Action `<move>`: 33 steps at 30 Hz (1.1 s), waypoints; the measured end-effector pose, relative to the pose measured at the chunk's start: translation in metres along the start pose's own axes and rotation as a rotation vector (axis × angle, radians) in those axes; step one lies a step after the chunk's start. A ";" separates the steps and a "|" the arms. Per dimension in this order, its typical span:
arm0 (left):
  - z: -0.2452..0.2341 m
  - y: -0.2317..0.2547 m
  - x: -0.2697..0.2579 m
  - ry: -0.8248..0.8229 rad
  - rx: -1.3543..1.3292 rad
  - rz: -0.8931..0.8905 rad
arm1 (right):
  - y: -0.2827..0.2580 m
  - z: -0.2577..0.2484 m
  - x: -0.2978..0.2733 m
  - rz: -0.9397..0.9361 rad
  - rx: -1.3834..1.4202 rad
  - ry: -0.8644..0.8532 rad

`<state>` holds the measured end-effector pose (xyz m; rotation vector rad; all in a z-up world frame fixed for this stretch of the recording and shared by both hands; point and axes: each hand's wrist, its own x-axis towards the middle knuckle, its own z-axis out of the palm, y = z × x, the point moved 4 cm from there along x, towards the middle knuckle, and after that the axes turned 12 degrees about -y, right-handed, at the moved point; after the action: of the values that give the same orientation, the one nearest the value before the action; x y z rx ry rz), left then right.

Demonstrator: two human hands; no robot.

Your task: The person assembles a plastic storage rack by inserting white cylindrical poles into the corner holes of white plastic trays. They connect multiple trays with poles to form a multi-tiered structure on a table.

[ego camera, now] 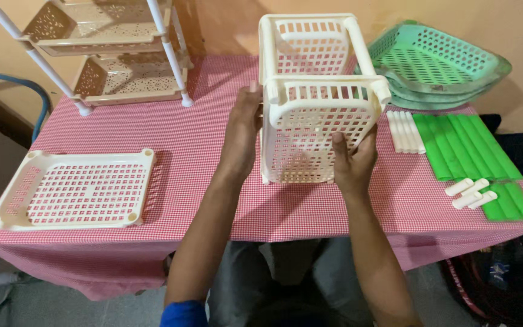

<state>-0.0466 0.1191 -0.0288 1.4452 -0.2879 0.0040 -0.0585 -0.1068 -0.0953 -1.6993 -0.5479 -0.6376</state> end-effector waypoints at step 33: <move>0.025 0.037 0.018 -0.052 -0.260 -0.076 | 0.010 0.007 -0.003 -0.110 -0.238 0.149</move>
<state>-0.0403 0.0966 0.0138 1.1980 -0.2657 -0.1282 -0.0527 -0.1018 -0.1059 -1.8334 -0.4765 -0.9310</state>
